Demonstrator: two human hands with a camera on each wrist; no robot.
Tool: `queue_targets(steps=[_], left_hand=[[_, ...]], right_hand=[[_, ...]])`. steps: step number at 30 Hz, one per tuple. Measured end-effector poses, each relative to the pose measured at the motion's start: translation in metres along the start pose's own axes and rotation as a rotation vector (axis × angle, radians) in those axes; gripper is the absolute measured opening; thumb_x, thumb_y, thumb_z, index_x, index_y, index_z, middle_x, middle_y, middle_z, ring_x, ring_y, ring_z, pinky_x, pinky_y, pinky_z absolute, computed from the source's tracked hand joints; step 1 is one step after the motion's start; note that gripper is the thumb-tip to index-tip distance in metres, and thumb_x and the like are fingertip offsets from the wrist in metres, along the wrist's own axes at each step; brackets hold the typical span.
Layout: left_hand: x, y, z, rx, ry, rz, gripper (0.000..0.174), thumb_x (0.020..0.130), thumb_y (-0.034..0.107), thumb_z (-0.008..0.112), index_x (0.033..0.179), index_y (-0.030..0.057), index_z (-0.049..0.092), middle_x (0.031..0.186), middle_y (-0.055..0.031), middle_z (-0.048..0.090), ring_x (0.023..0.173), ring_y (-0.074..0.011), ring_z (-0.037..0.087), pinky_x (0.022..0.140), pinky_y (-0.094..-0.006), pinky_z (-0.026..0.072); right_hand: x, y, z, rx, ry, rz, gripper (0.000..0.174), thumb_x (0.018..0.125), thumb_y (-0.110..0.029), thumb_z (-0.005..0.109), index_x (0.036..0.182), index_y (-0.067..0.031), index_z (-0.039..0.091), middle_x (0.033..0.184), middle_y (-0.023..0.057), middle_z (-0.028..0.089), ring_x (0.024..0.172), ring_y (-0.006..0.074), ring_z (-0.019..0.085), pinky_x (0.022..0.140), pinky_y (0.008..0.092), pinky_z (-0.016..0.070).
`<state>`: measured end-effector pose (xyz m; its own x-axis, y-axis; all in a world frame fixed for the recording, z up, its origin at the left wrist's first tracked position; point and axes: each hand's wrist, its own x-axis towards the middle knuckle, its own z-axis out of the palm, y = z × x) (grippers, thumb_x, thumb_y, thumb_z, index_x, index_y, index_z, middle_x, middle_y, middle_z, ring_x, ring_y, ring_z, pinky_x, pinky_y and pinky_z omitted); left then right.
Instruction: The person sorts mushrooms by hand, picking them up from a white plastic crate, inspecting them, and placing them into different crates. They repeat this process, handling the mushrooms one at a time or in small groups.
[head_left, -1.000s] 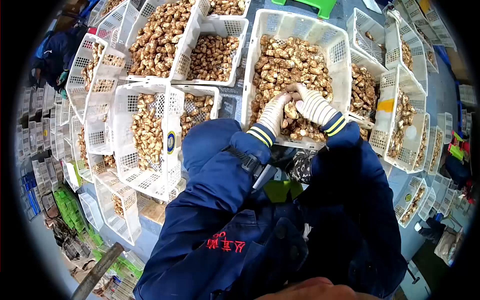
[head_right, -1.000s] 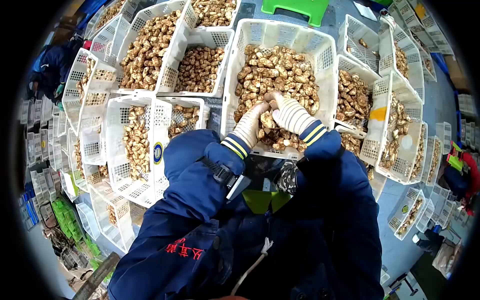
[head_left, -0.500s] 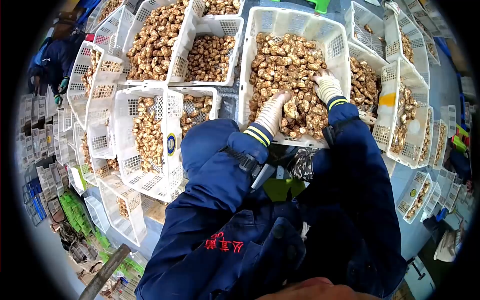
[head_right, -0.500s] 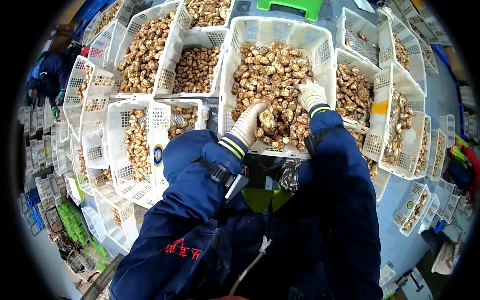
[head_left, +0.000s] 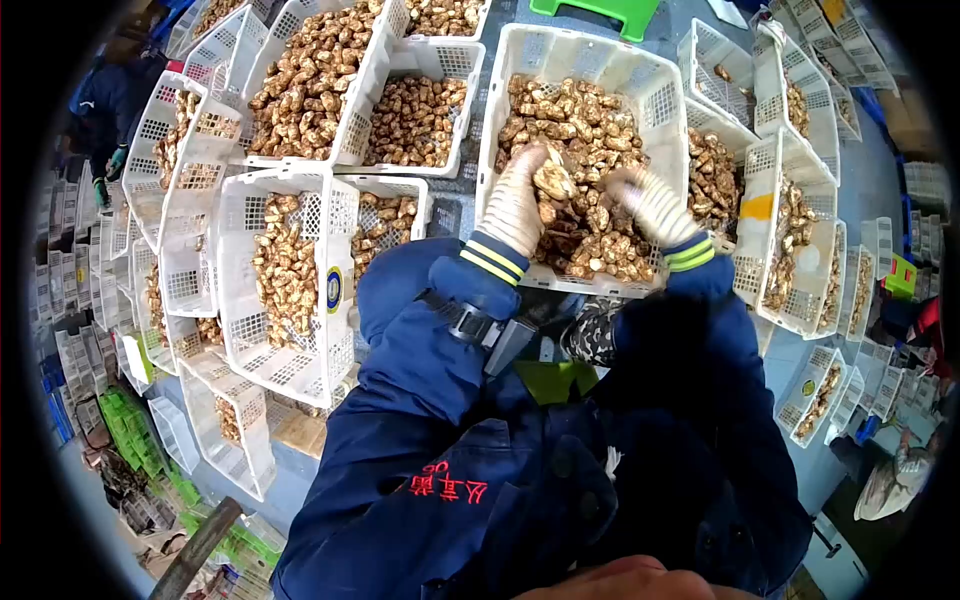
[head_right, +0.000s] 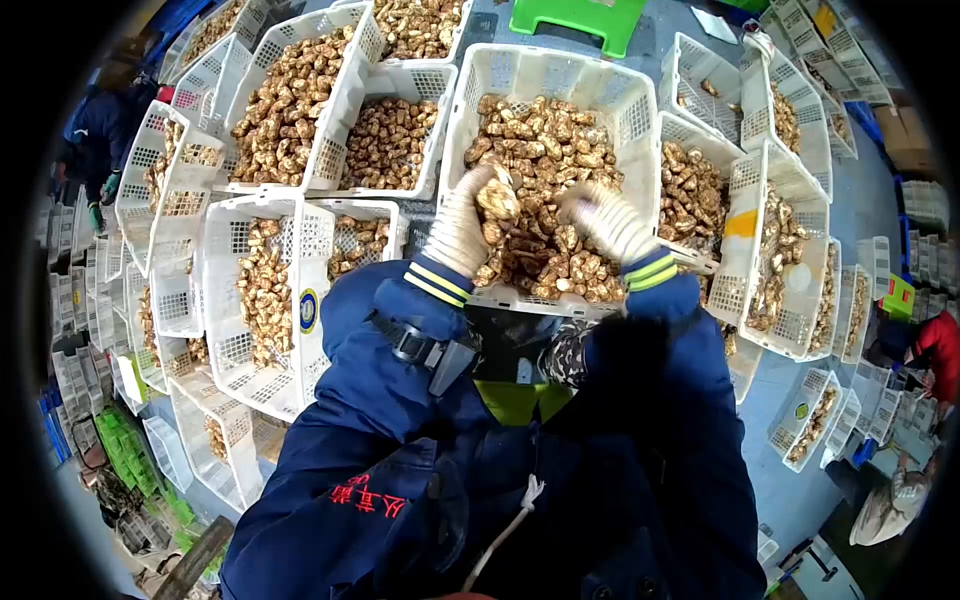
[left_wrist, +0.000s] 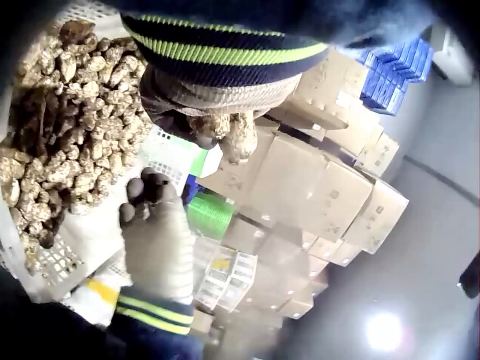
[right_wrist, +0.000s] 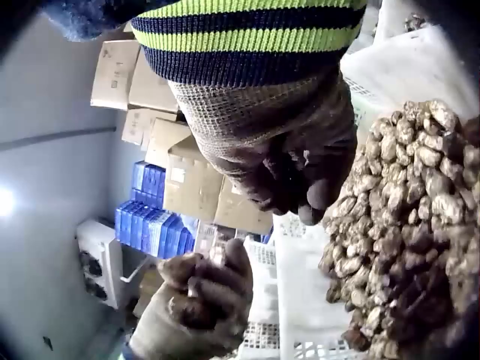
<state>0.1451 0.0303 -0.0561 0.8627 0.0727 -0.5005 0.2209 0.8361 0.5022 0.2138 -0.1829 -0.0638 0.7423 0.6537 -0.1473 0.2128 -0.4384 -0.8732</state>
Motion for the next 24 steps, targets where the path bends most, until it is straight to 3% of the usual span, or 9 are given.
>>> queue_targets(steps=[3, 5, 7, 9, 11, 13, 15, 18, 24], left_hand=[[-0.012, 0.031, 0.008, -0.075, -0.053, 0.058, 0.028, 0.089, 0.025, 0.060, 0.110, 0.0062, 0.056, 0.090, -0.0066, 0.065, 0.072, -0.0142, 0.062, 0.058, -0.0260, 0.0513], [-0.020, 0.049, 0.009, -0.113, -0.088, 0.089, 0.025, 0.090, 0.025, 0.058, 0.109, 0.0079, 0.056, 0.092, -0.0078, 0.065, 0.070, -0.0144, 0.062, 0.052, -0.0245, 0.0493], [-0.020, 0.063, 0.000, -0.108, -0.094, 0.118, 0.025, 0.090, 0.025, 0.058, 0.108, 0.0073, 0.055, 0.093, -0.0093, 0.065, 0.069, -0.0155, 0.062, 0.048, -0.0246, 0.0487], [-0.023, 0.078, 0.001, -0.143, 0.021, 0.134, 0.027, 0.090, 0.026, 0.057, 0.107, 0.0056, 0.055, 0.095, -0.0128, 0.066, 0.067, -0.0177, 0.062, 0.047, -0.0244, 0.0494], [-0.020, 0.093, -0.002, -0.161, 0.063, 0.170, 0.028, 0.090, 0.027, 0.057, 0.108, 0.0052, 0.055, 0.095, -0.0129, 0.066, 0.067, -0.0173, 0.061, 0.047, -0.0234, 0.0493], [-0.008, 0.103, -0.016, -0.171, -0.001, 0.189, 0.026, 0.091, 0.026, 0.056, 0.107, 0.0053, 0.056, 0.093, -0.0120, 0.066, 0.066, -0.0163, 0.062, 0.047, -0.0231, 0.0496], [0.000, 0.108, -0.013, -0.139, 0.102, 0.216, 0.025, 0.090, 0.027, 0.056, 0.106, 0.0073, 0.057, 0.092, -0.0101, 0.067, 0.066, -0.0156, 0.062, 0.047, -0.0226, 0.0494], [0.015, 0.106, -0.014, -0.117, 0.180, 0.212, 0.025, 0.089, 0.029, 0.059, 0.103, 0.0084, 0.057, 0.090, -0.0069, 0.066, 0.066, -0.0154, 0.062, 0.050, -0.0236, 0.0508], [0.042, 0.102, -0.019, -0.166, 0.138, 0.177, 0.026, 0.090, 0.028, 0.059, 0.103, 0.0062, 0.057, 0.091, -0.0061, 0.064, 0.075, -0.0164, 0.063, 0.059, -0.0270, 0.0519]], right_hand=[[-0.035, -0.057, 0.024, -0.057, -0.542, 0.005, 0.040, 0.087, -0.022, 0.061, 0.121, -0.0009, 0.055, 0.107, 0.0131, 0.065, 0.096, 0.0234, 0.063, 0.084, 0.0336, 0.0502], [-0.052, -0.056, 0.036, 0.330, -0.707, 0.159, 0.039, 0.089, -0.023, 0.059, 0.121, -0.0006, 0.057, 0.110, 0.0134, 0.065, 0.104, 0.0217, 0.061, 0.090, 0.0328, 0.0480], [-0.040, -0.040, 0.031, -0.094, -0.499, 0.101, 0.042, 0.088, -0.022, 0.061, 0.123, 0.0005, 0.055, 0.110, 0.0148, 0.065, 0.103, 0.0221, 0.062, 0.090, 0.0336, 0.0491], [-0.026, -0.014, 0.023, -0.081, -0.115, 0.222, 0.041, 0.087, -0.025, 0.060, 0.121, -0.0021, 0.058, 0.109, 0.0142, 0.067, 0.100, 0.0230, 0.064, 0.088, 0.0316, 0.0490], [-0.014, 0.018, 0.016, -0.091, 0.048, 0.330, 0.034, 0.086, -0.024, 0.060, 0.113, -0.0039, 0.063, 0.105, 0.0146, 0.067, 0.094, 0.0225, 0.064, 0.084, 0.0325, 0.0496], [0.000, 0.028, 0.002, -0.370, 0.052, 0.342, 0.028, 0.083, -0.025, 0.062, 0.103, -0.0057, 0.067, 0.097, 0.0154, 0.068, 0.089, 0.0240, 0.064, 0.081, 0.0336, 0.0494], [0.018, 0.040, 0.002, -0.306, 0.077, 0.432, 0.029, 0.078, -0.030, 0.064, 0.095, -0.0064, 0.069, 0.089, 0.0164, 0.068, 0.085, 0.0300, 0.064, 0.081, 0.0372, 0.0493], [0.048, 0.073, 0.006, -0.514, 0.050, 0.277, 0.031, 0.080, -0.030, 0.063, 0.098, -0.0047, 0.068, 0.092, 0.0177, 0.068, 0.086, 0.0315, 0.065, 0.082, 0.0388, 0.0492], [0.101, 0.089, 0.018, -0.568, 0.215, 0.296, 0.036, 0.082, -0.021, 0.063, 0.114, -0.0043, 0.061, 0.111, 0.0217, 0.062, 0.106, 0.0365, 0.058, 0.094, 0.0401, 0.0452]])
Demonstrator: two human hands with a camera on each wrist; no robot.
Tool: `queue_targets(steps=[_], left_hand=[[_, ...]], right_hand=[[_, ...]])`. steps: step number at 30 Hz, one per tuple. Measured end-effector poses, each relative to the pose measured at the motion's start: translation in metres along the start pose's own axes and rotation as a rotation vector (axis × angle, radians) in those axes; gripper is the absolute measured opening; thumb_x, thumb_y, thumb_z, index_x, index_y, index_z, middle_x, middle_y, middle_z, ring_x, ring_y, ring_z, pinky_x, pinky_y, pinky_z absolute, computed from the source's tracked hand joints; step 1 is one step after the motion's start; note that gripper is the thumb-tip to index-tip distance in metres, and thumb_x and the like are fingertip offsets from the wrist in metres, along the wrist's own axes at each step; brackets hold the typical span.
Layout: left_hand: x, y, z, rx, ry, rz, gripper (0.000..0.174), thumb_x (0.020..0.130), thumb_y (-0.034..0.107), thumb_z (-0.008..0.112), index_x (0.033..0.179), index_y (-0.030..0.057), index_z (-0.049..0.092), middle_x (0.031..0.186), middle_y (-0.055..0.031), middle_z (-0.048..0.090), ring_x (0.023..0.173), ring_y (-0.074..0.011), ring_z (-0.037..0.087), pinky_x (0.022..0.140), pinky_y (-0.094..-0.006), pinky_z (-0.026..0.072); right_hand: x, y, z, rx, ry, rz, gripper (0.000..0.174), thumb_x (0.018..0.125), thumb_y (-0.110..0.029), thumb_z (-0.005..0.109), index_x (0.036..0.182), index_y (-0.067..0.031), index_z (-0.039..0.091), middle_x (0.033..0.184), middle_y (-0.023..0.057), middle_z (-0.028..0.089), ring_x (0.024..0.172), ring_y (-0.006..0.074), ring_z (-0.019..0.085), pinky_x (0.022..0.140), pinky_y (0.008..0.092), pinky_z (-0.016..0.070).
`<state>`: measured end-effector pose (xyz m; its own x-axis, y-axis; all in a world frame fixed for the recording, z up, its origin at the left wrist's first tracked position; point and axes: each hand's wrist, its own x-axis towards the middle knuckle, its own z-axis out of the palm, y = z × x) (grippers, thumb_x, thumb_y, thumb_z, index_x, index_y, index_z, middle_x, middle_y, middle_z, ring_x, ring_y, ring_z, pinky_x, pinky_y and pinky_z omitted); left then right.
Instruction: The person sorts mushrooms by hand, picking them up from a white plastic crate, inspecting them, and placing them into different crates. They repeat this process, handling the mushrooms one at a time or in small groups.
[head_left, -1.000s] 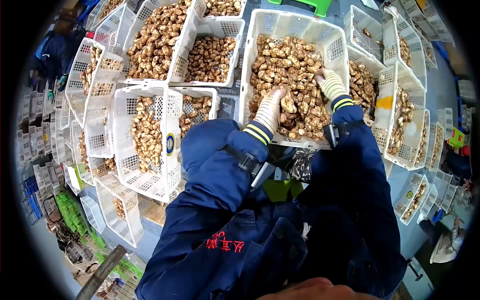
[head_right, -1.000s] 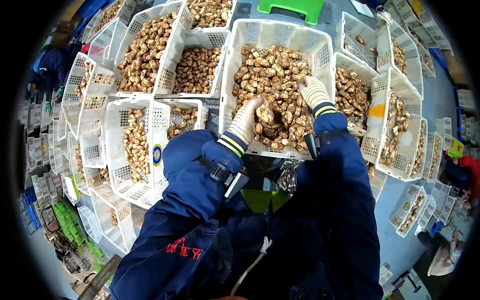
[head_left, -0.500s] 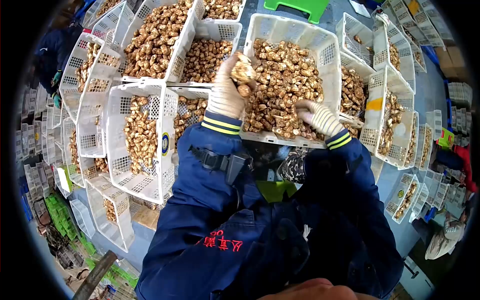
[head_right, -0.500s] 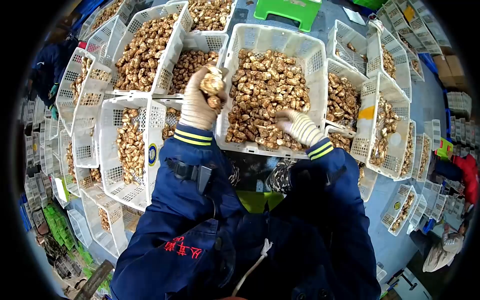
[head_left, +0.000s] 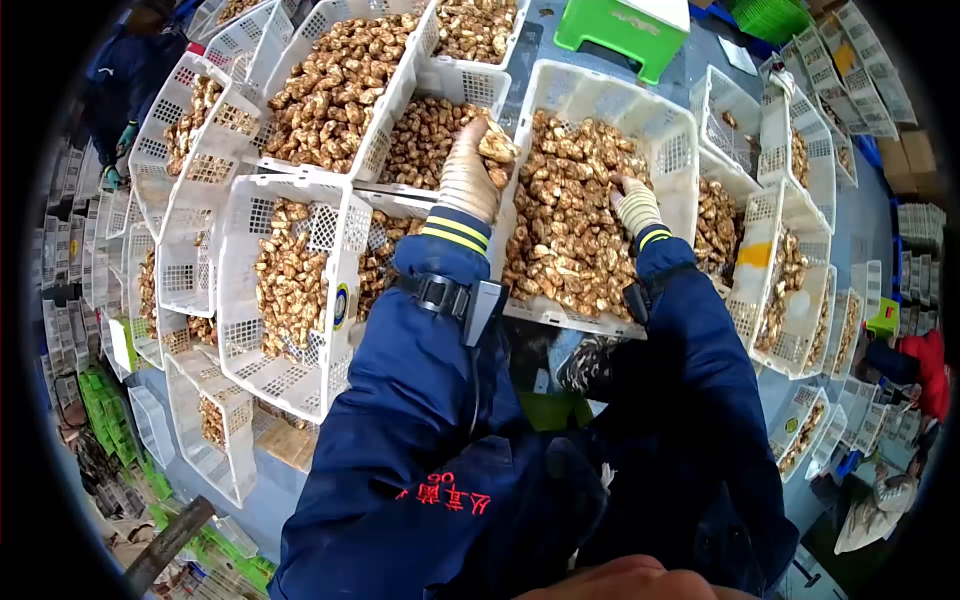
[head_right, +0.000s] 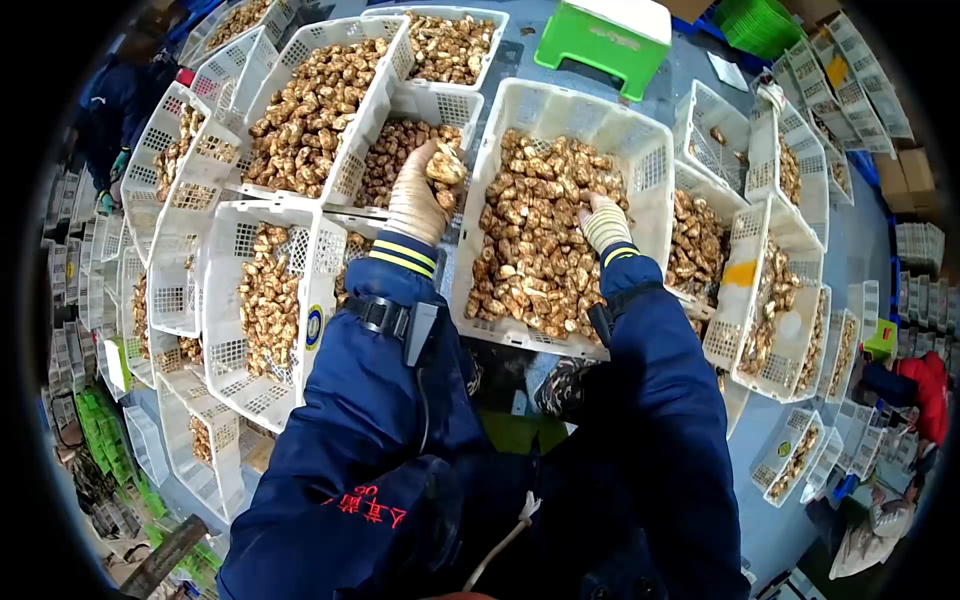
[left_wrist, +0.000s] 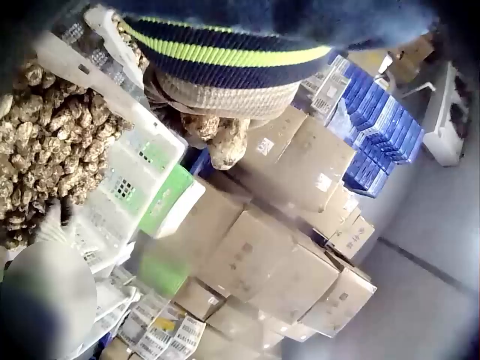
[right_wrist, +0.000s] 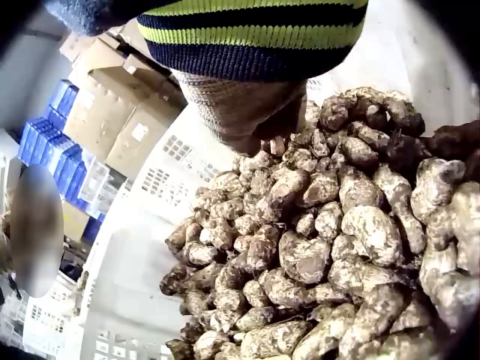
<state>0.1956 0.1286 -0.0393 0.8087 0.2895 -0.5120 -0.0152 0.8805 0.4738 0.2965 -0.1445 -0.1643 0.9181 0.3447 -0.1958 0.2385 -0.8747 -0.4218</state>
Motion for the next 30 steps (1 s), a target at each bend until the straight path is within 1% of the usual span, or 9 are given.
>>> queue_targets(steps=[7, 13, 15, 17, 19, 23, 24, 27, 30], left_hand=[[0.019, -0.008, 0.001, -0.017, 0.033, 0.008, 0.022, 0.090, 0.027, 0.059, 0.101, 0.0085, 0.057, 0.086, -0.0043, 0.061, 0.064, -0.0132, 0.057, 0.045, -0.0233, 0.0433], [0.031, -0.006, -0.010, -0.053, 0.050, -0.047, 0.025, 0.090, 0.029, 0.059, 0.104, 0.0073, 0.059, 0.093, -0.0067, 0.064, 0.079, -0.0175, 0.062, 0.066, -0.0298, 0.0513], [0.017, 0.004, 0.001, -0.073, 0.085, -0.039, 0.025, 0.090, 0.028, 0.059, 0.103, 0.0072, 0.059, 0.094, -0.0072, 0.064, 0.081, -0.0183, 0.063, 0.070, -0.0305, 0.0522], [0.011, 0.011, 0.005, -0.086, 0.066, -0.028, 0.026, 0.089, 0.029, 0.060, 0.104, 0.0072, 0.060, 0.093, -0.0052, 0.065, 0.081, -0.0194, 0.063, 0.072, -0.0317, 0.0523], [0.009, 0.014, 0.009, -0.143, 0.042, -0.044, 0.027, 0.089, 0.030, 0.060, 0.104, 0.0075, 0.059, 0.093, -0.0048, 0.064, 0.079, -0.0198, 0.062, 0.072, -0.0322, 0.0517], [0.006, 0.021, 0.011, -0.115, 0.112, -0.067, 0.028, 0.088, 0.030, 0.061, 0.105, 0.0082, 0.059, 0.097, -0.0059, 0.063, 0.083, -0.0188, 0.060, 0.073, -0.0327, 0.0502], [0.003, 0.023, 0.013, -0.110, 0.123, -0.062, 0.028, 0.088, 0.030, 0.061, 0.106, 0.0082, 0.059, 0.098, -0.0057, 0.063, 0.083, -0.0184, 0.060, 0.073, -0.0325, 0.0499], [0.003, 0.027, 0.013, -0.148, 0.092, -0.004, 0.027, 0.088, 0.032, 0.060, 0.103, 0.0085, 0.060, 0.094, -0.0050, 0.064, 0.079, -0.0169, 0.059, 0.068, -0.0316, 0.0483], [0.011, 0.028, 0.008, -0.140, 0.130, -0.034, 0.025, 0.089, 0.032, 0.059, 0.098, 0.0091, 0.061, 0.090, -0.0038, 0.064, 0.074, -0.0160, 0.058, 0.065, -0.0303, 0.0465]], right_hand=[[0.052, -0.029, 0.018, -0.135, -0.040, 0.044, 0.049, 0.085, -0.022, 0.063, 0.130, -0.0078, 0.049, 0.121, 0.0216, 0.058, 0.115, 0.0363, 0.054, 0.099, 0.0415, 0.0426], [0.067, -0.015, 0.028, -0.046, 0.001, -0.033, 0.061, 0.077, -0.018, 0.068, 0.133, -0.0080, 0.045, 0.124, 0.0244, 0.054, 0.112, 0.0382, 0.054, 0.097, 0.0406, 0.0439], [0.068, 0.024, 0.043, 0.542, 0.057, 0.023, 0.063, 0.076, -0.018, 0.069, 0.132, -0.0020, 0.046, 0.122, 0.0185, 0.058, 0.110, 0.0314, 0.057, 0.092, 0.0408, 0.0467], [0.025, 0.000, -0.002, 1.378, -0.201, 0.239, 0.074, 0.076, -0.020, 0.071, 0.139, -0.0018, 0.037, 0.126, 0.0160, 0.055, 0.113, 0.0285, 0.055, 0.094, 0.0409, 0.0465], [0.001, 0.000, -0.018, 1.702, -0.406, 0.157, 0.079, 0.076, -0.024, 0.071, 0.143, -0.0044, 0.032, 0.130, 0.0146, 0.050, 0.111, 0.0281, 0.054, 0.096, 0.0419, 0.0461], [-0.006, -0.051, -0.026, 1.226, -0.257, 0.253, 0.073, 0.078, -0.034, 0.072, 0.136, -0.0014, 0.041, 0.132, 0.0147, 0.048, 0.118, 0.0270, 0.050, 0.097, 0.0421, 0.0469], [0.011, -0.044, -0.008, 1.062, -0.251, 0.251, 0.060, 0.082, -0.031, 0.069, 0.129, 0.0003, 0.049, 0.122, 0.0134, 0.057, 0.113, 0.0247, 0.055, 0.094, 0.0376, 0.0486], [0.040, -0.070, 0.026, 0.363, -0.173, -0.016, 0.044, 0.082, -0.027, 0.068, 0.119, -0.0049, 0.060, 0.104, 0.0167, 0.067, 0.098, 0.0272, 0.064, 0.091, 0.0331, 0.0495], [0.052, -0.128, 0.030, -0.196, -0.256, -0.223, 0.048, 0.077, -0.026, 0.071, 0.120, -0.0082, 0.058, 0.121, 0.0208, 0.058, 0.110, 0.0374, 0.056, 0.096, 0.0419, 0.0451]])
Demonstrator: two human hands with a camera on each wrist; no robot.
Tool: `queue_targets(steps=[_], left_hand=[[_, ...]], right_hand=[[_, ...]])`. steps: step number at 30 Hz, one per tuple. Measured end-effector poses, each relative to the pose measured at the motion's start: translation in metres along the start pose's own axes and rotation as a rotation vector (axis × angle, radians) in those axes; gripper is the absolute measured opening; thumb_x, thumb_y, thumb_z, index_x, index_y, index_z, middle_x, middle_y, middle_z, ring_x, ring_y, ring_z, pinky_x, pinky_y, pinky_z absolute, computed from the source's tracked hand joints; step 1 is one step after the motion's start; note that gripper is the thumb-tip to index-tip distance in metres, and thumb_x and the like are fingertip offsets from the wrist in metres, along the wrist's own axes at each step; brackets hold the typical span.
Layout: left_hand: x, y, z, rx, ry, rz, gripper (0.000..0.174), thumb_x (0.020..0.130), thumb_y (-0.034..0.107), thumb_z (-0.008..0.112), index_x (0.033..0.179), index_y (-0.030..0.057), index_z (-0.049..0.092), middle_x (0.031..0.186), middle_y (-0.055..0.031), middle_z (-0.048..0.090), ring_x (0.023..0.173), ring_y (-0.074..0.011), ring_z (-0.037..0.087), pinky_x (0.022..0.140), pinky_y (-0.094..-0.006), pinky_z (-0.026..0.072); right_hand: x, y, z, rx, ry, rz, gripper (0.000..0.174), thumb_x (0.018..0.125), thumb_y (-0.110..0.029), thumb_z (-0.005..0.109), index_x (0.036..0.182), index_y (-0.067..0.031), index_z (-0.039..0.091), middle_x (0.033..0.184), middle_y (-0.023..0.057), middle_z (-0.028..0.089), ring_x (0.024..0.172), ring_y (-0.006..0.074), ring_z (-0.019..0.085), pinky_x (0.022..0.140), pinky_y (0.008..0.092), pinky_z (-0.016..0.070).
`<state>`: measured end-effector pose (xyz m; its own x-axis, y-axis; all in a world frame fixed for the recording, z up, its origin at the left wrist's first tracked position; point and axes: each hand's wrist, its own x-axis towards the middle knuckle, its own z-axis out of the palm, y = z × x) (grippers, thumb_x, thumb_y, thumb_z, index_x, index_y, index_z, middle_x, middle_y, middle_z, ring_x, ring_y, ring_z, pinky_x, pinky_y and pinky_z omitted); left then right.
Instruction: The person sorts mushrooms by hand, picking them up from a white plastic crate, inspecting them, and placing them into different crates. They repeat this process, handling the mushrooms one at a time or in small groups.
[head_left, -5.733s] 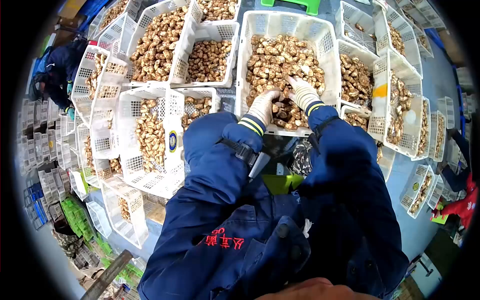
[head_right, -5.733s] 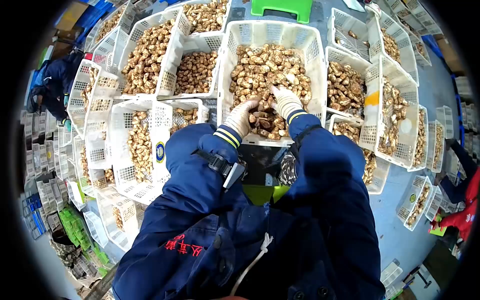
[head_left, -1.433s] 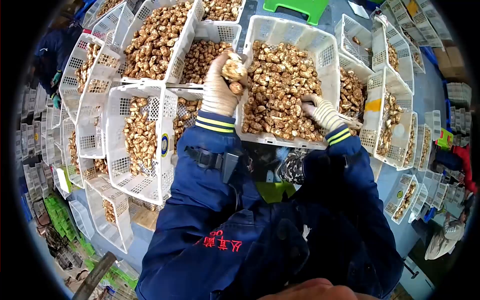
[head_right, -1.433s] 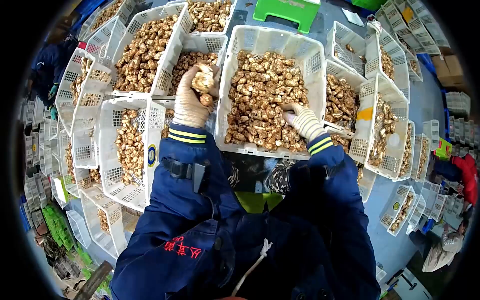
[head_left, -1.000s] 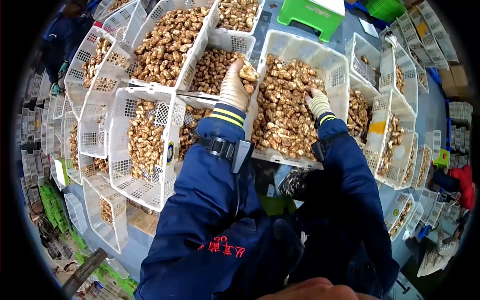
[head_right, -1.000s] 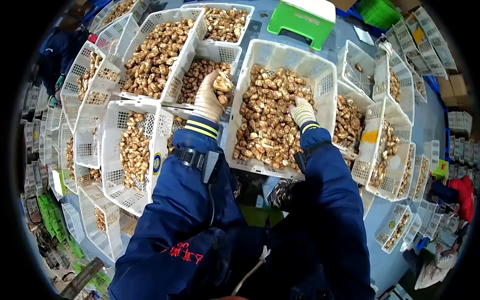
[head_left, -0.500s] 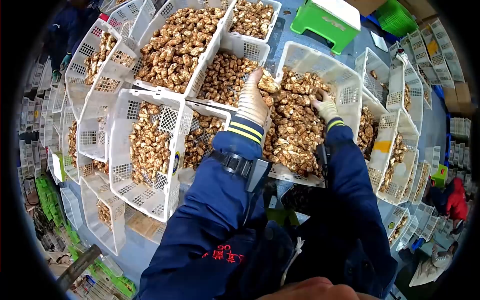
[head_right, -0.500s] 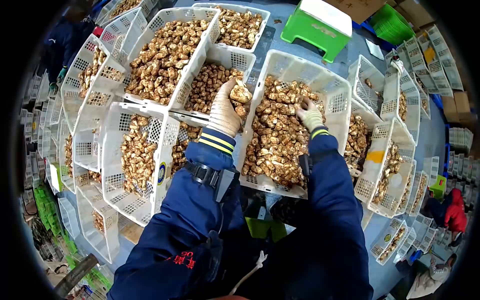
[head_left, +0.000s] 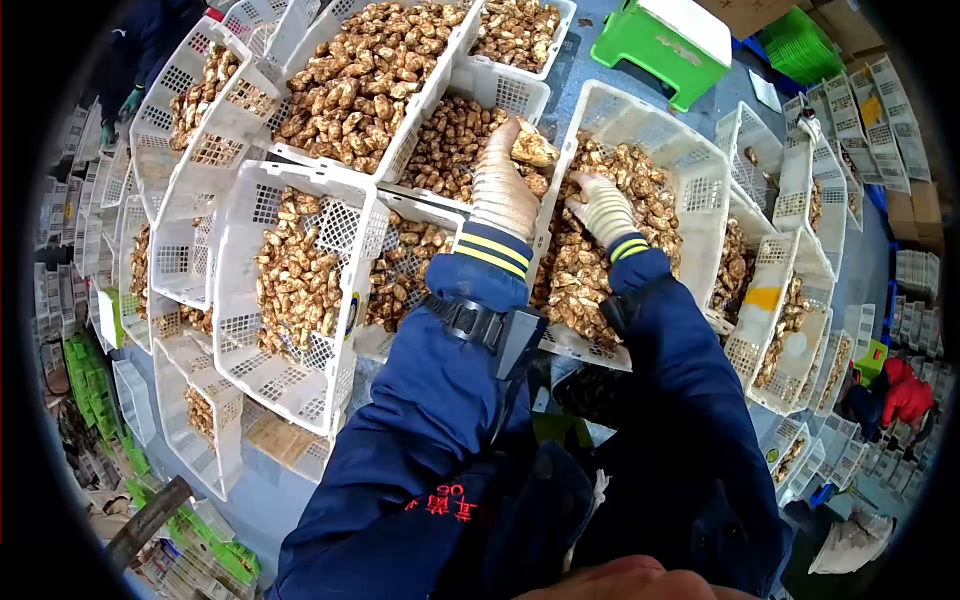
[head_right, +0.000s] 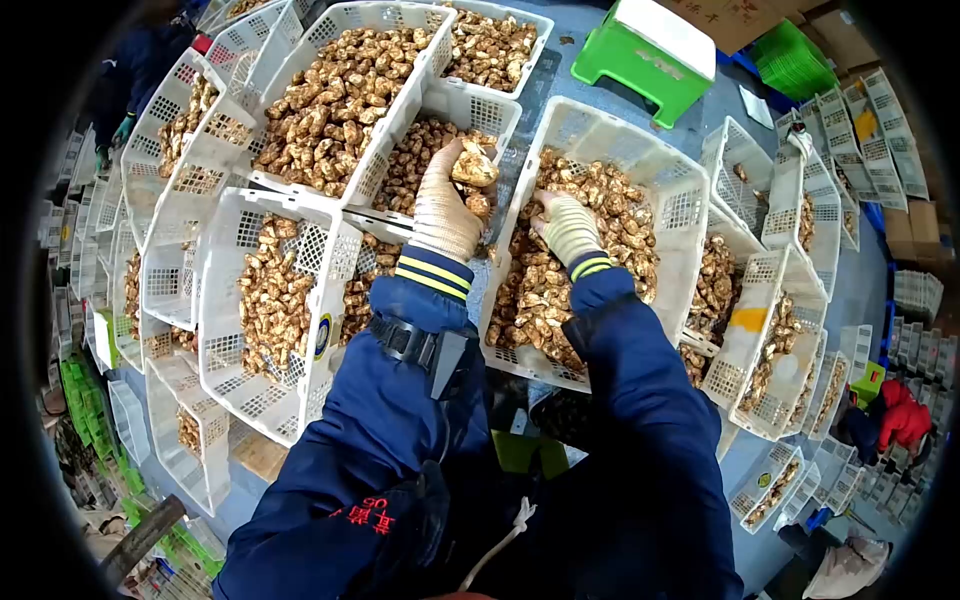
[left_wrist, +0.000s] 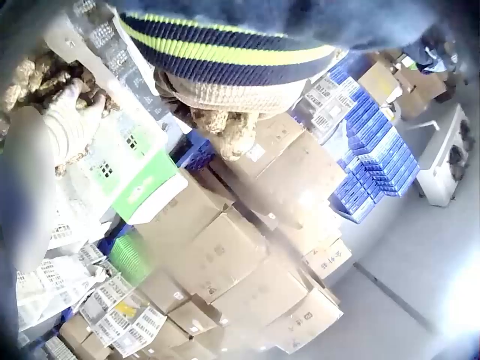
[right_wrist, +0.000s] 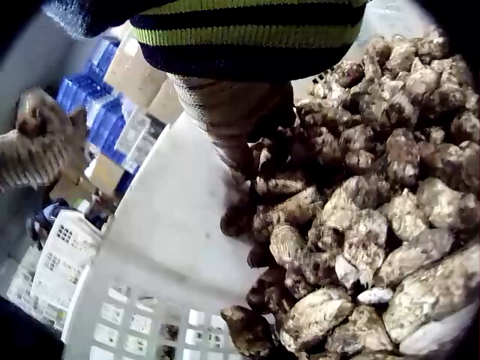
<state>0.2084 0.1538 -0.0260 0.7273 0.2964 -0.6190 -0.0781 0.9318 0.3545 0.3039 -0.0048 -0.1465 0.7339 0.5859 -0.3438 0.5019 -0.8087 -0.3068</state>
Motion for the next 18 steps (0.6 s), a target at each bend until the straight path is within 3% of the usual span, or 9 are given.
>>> queue_targets(steps=[4, 5, 7, 8, 9, 11, 13, 15, 18], left_hand=[[-0.002, 0.000, 0.001, 0.015, 0.002, -0.001, 0.023, 0.088, 0.031, 0.061, 0.098, 0.0100, 0.060, 0.092, -0.0030, 0.064, 0.075, -0.0155, 0.057, 0.065, -0.0309, 0.0464], [-0.006, 0.001, 0.004, 0.015, 0.028, 0.001, 0.023, 0.088, 0.031, 0.061, 0.099, 0.0101, 0.060, 0.092, -0.0029, 0.064, 0.075, -0.0155, 0.057, 0.065, -0.0310, 0.0465], [-0.004, 0.002, 0.004, -0.009, 0.016, 0.006, 0.024, 0.088, 0.031, 0.061, 0.099, 0.0101, 0.060, 0.092, -0.0029, 0.063, 0.076, -0.0157, 0.057, 0.066, -0.0312, 0.0466], [0.000, 0.001, 0.000, -0.032, -0.017, 0.005, 0.024, 0.088, 0.031, 0.062, 0.100, 0.0100, 0.060, 0.092, -0.0029, 0.063, 0.077, -0.0158, 0.057, 0.066, -0.0313, 0.0467], [0.003, 0.000, -0.004, -0.053, -0.049, 0.001, 0.025, 0.088, 0.031, 0.062, 0.101, 0.0100, 0.060, 0.092, -0.0030, 0.063, 0.077, -0.0160, 0.057, 0.066, -0.0314, 0.0468], [-0.005, 0.002, 0.001, -0.025, -0.009, -0.007, 0.027, 0.086, 0.032, 0.064, 0.102, 0.0103, 0.059, 0.093, -0.0028, 0.062, 0.078, -0.0168, 0.058, 0.067, -0.0314, 0.0467], [-0.005, 0.001, 0.004, -0.008, 0.049, -0.005, 0.027, 0.085, 0.032, 0.065, 0.102, 0.0105, 0.059, 0.093, -0.0027, 0.062, 0.078, -0.0170, 0.058, 0.066, -0.0312, 0.0464], [0.011, -0.002, -0.006, -0.014, 0.100, -0.015, 0.026, 0.086, 0.030, 0.063, 0.101, 0.0089, 0.060, 0.092, -0.0044, 0.063, 0.077, -0.0175, 0.058, 0.066, -0.0322, 0.0479], [0.027, -0.006, -0.016, -0.002, 0.055, 0.009, 0.026, 0.089, 0.030, 0.058, 0.101, 0.0074, 0.059, 0.091, -0.0067, 0.065, 0.075, -0.0177, 0.059, 0.067, -0.0314, 0.0496]], right_hand=[[0.001, -0.009, 0.013, -0.192, 0.124, -0.051, 0.054, 0.076, -0.027, 0.073, 0.124, -0.0084, 0.055, 0.124, 0.0206, 0.055, 0.112, 0.0367, 0.054, 0.093, 0.0453, 0.0449], [0.000, -0.009, 0.004, -0.100, 0.006, 0.013, 0.050, 0.077, -0.025, 0.072, 0.121, -0.0084, 0.057, 0.119, 0.0199, 0.059, 0.107, 0.0345, 0.057, 0.092, 0.0409, 0.0461], [0.003, 0.015, 0.014, 0.216, 0.101, -0.074, 0.046, 0.081, -0.016, 0.068, 0.122, -0.0012, 0.055, 0.106, 0.0187, 0.065, 0.095, 0.0319, 0.063, 0.086, 0.0371, 0.0505], [-0.013, 0.020, 0.018, 0.677, 0.191, -0.063, 0.041, 0.085, -0.015, 0.064, 0.123, -0.0007, 0.057, 0.093, 0.0135, 0.068, 0.079, 0.0208, 0.063, 0.075, 0.0303, 0.0522], [-0.019, 0.025, 0.025, 1.010, 0.260, 0.012, 0.044, 0.088, -0.015, 0.062, 0.127, 0.0013, 0.053, 0.095, 0.0094, 0.067, 0.073, 0.0098, 0.057, 0.068, 0.0240, 0.0499], [-0.044, 0.023, 0.007, 1.333, 0.181, 0.188, 0.049, 0.089, -0.021, 0.063, 0.130, 0.0032, 0.049, 0.092, 0.0054, 0.066, 0.069, 0.0106, 0.054, 0.067, 0.0242, 0.0496], [-0.054, 0.046, 0.022, 1.388, 0.254, 0.079, 0.059, 0.086, -0.036, 0.065, 0.128, 0.0025, 0.051, 0.096, 0.0029, 0.061, 0.082, 0.0129, 0.054, 0.078, 0.0315, 0.0476], [-0.074, 0.058, 0.014, 1.569, 0.124, 0.066, 0.055, 0.085, -0.041, 0.065, 0.121, -0.0006, 0.056, 0.098, 0.0037, 0.060, 0.085, 0.0113, 0.054, 0.082, 0.0327, 0.0461], [-0.116, 0.044, -0.028, 1.676, 0.274, 0.170, 0.050, 0.077, -0.045, 0.074, 0.108, -0.0078, 0.060, 0.087, -0.0001, 0.057, 0.078, 0.0113, 0.055, 0.067, 0.0287, 0.0515]])
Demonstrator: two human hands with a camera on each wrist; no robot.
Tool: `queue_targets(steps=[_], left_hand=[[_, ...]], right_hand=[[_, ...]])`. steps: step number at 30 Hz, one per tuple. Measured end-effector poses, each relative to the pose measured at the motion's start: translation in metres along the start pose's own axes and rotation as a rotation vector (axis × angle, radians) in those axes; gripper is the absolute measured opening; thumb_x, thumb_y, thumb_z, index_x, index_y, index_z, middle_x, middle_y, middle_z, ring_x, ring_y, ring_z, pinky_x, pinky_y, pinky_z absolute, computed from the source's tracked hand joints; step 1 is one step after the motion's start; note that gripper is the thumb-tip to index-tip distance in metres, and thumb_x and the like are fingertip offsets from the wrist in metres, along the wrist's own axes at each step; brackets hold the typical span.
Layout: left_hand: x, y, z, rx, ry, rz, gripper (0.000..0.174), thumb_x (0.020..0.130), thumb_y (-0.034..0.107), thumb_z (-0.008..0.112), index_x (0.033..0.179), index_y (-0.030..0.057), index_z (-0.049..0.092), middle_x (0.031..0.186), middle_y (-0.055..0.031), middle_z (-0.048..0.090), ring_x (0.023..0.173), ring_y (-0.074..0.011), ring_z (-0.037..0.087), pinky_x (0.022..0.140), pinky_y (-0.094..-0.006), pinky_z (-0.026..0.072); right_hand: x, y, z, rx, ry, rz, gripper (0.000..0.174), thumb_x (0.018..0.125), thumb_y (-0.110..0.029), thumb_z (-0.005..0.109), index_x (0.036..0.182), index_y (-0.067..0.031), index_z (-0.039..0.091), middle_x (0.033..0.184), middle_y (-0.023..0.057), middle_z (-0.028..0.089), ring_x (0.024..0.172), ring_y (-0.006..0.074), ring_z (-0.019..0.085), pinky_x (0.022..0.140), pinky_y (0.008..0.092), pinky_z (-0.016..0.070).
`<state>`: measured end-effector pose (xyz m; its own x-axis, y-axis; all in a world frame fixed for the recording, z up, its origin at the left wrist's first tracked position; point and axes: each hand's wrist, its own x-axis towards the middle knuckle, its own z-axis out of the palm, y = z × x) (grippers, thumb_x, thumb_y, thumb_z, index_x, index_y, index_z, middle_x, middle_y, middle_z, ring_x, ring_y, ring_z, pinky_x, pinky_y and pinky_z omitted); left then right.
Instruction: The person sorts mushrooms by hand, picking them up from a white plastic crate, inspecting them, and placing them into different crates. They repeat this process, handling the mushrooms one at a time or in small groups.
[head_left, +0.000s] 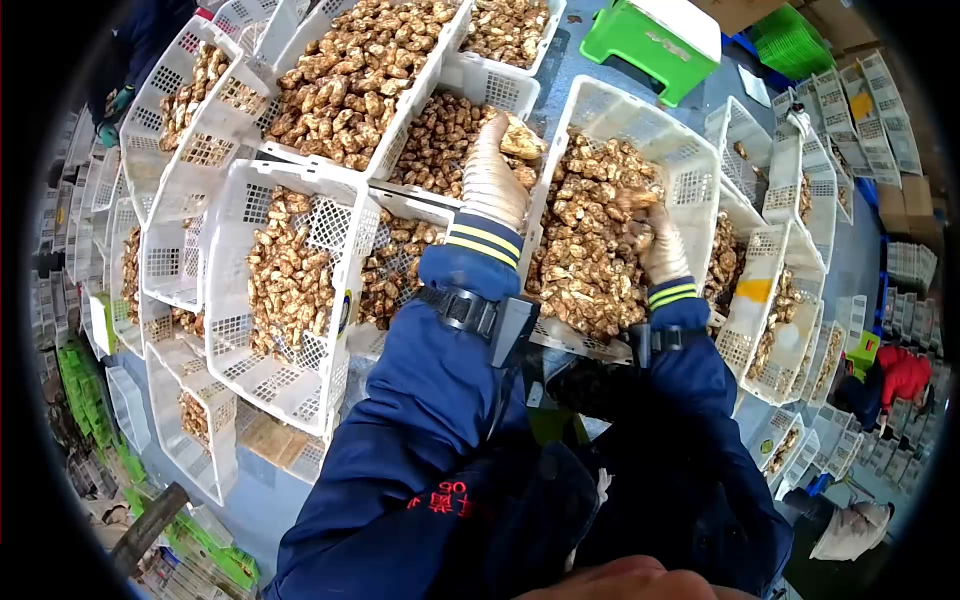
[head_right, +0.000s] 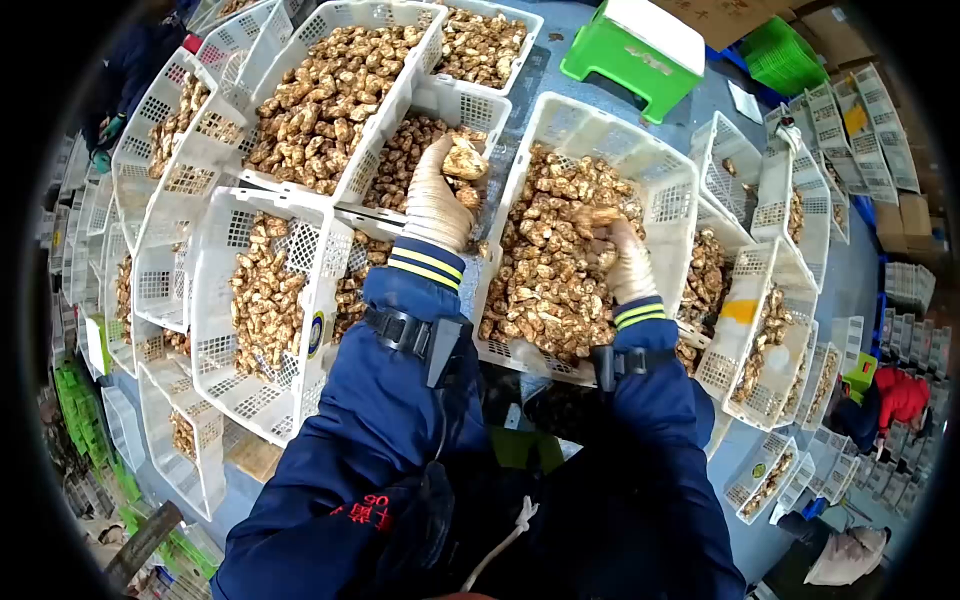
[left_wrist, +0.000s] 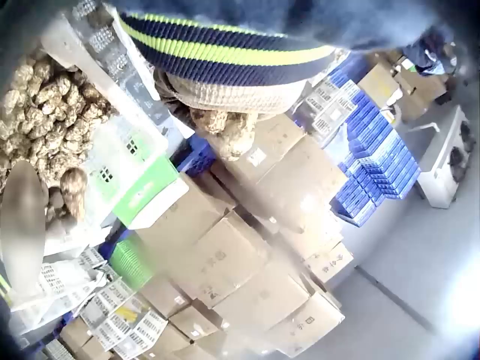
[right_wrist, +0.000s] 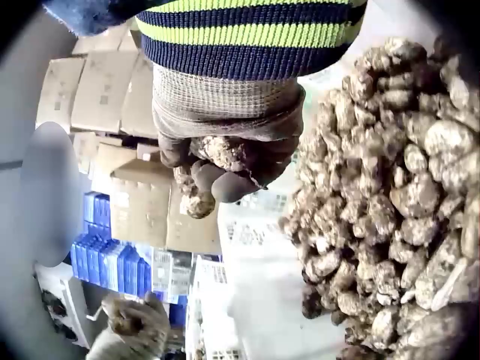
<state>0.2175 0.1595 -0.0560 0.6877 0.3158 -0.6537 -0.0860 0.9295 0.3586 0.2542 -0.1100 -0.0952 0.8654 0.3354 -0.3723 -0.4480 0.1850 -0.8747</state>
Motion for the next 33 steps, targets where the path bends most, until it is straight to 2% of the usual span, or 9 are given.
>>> queue_targets(steps=[3, 8, 11, 17, 21, 25, 26, 31, 33], left_hand=[[-0.008, 0.003, 0.002, 0.004, -0.028, 0.045, 0.026, 0.089, 0.031, 0.058, 0.102, 0.0083, 0.058, 0.090, -0.0059, 0.064, 0.074, -0.0165, 0.057, 0.064, -0.0298, 0.0464], [-0.021, 0.004, 0.008, 0.045, -0.027, 0.045, 0.026, 0.087, 0.032, 0.061, 0.102, 0.0118, 0.059, 0.093, -0.0039, 0.061, 0.081, -0.0164, 0.055, 0.068, -0.0318, 0.0450], [-0.022, 0.002, 0.009, 0.037, -0.049, 0.052, 0.027, 0.087, 0.033, 0.061, 0.104, 0.0112, 0.058, 0.095, -0.0036, 0.061, 0.082, -0.0169, 0.056, 0.070, -0.0330, 0.0461], [-0.022, 0.002, 0.007, 0.032, -0.082, 0.048, 0.029, 0.087, 0.032, 0.062, 0.104, 0.0098, 0.058, 0.096, -0.0049, 0.061, 0.082, -0.0173, 0.056, 0.070, -0.0329, 0.0461], [-0.011, 0.002, 0.004, 0.016, -0.121, 0.048, 0.027, 0.087, 0.032, 0.062, 0.102, 0.0097, 0.059, 0.090, -0.0039, 0.063, 0.075, -0.0175, 0.059, 0.064, -0.0309, 0.0479], [-0.015, 0.003, 0.004, -0.006, -0.095, 0.006, 0.031, 0.085, 0.032, 0.064, 0.104, 0.0080, 0.060, 0.095, -0.0057, 0.062, 0.086, -0.0204, 0.059, 0.076, -0.0357, 0.0488], [-0.010, 0.001, 0.002, -0.020, -0.061, 0.017, 0.032, 0.085, 0.032, 0.064, 0.106, 0.0075, 0.060, 0.098, -0.0064, 0.062, 0.088, -0.0212, 0.059, 0.079, -0.0374, 0.0481], [-0.022, 0.008, 0.010, -0.027, 0.045, -0.020, 0.033, 0.087, 0.031, 0.061, 0.109, 0.0068, 0.059, 0.105, -0.0076, 0.061, 0.095, -0.0216, 0.058, 0.088, -0.0402, 0.0455], [-0.032, 0.009, 0.014, -0.035, -0.039, 0.007, 0.030, 0.088, 0.030, 0.060, 0.108, 0.0067, 0.059, 0.100, -0.0071, 0.061, 0.091, -0.0211, 0.059, 0.084, -0.0391, 0.0473]], right_hand=[[-0.032, -0.042, -0.027, 0.237, 0.417, -0.208, 0.047, 0.074, -0.045, 0.077, 0.100, -0.0101, 0.060, 0.081, -0.0025, 0.058, 0.064, 0.0080, 0.054, 0.061, 0.0265, 0.0525], [-0.054, -0.087, -0.106, 0.620, 0.645, -0.520, 0.032, 0.087, -0.040, 0.065, 0.086, -0.0084, 0.058, 0.061, -0.0064, 0.053, 0.048, 0.0024, 0.045, 0.041, 0.0176, 0.0416], [-0.037, -0.063, -0.081, 0.037, 0.625, -0.221, 0.038, 0.084, -0.030, 0.068, 0.109, -0.0030, 0.059, 0.075, 0.0015, 0.056, 0.054, 0.0051, 0.046, 0.048, 0.0196, 0.0437], [0.027, 0.033, 0.023, -1.221, -0.099, -0.114, 0.050, 0.084, -0.026, 0.065, 0.129, -0.0084, 0.052, 0.110, 0.0157, 0.064, 0.092, 0.0261, 0.063, 0.084, 0.0321, 0.0510], [0.050, 0.077, 0.067, -1.798, -0.173, -0.240, 0.047, 0.090, -0.030, 0.054, 0.130, -0.0043, 0.049, 0.122, 0.0185, 0.059, 0.109, 0.0325, 0.059, 0.093, 0.0381, 0.0472], [0.076, 0.064, 0.080, -1.076, -0.080, 0.407, 0.041, 0.092, -0.032, 0.050, 0.122, -0.0036, 0.055, 0.108, 0.0169, 0.065, 0.097, 0.0307, 0.061, 0.086, 0.0399, 0.0468], [0.057, 0.033, 0.094, -1.728, -0.272, 0.054, 0.043, 0.090, -0.029, 0.054, 0.123, -0.0024, 0.055, 0.101, 0.0161, 0.066, 0.094, 0.0295, 0.061, 0.084, 0.0377, 0.0488], [0.032, 0.041, 0.029, -0.350, -0.066, 0.178, 0.067, 0.083, -0.042, 0.065, 0.134, -0.0025, 0.048, 0.134, 0.0156, 0.052, 0.114, 0.0297, 0.056, 0.096, 0.0379, 0.0450], [0.034, 0.064, 0.002, -0.199, -0.058, 0.145, 0.071, 0.083, -0.045, 0.066, 0.137, -0.0043, 0.044, 0.128, 0.0097, 0.053, 0.096, 0.0191, 0.059, 0.082, 0.0334, 0.0492]])
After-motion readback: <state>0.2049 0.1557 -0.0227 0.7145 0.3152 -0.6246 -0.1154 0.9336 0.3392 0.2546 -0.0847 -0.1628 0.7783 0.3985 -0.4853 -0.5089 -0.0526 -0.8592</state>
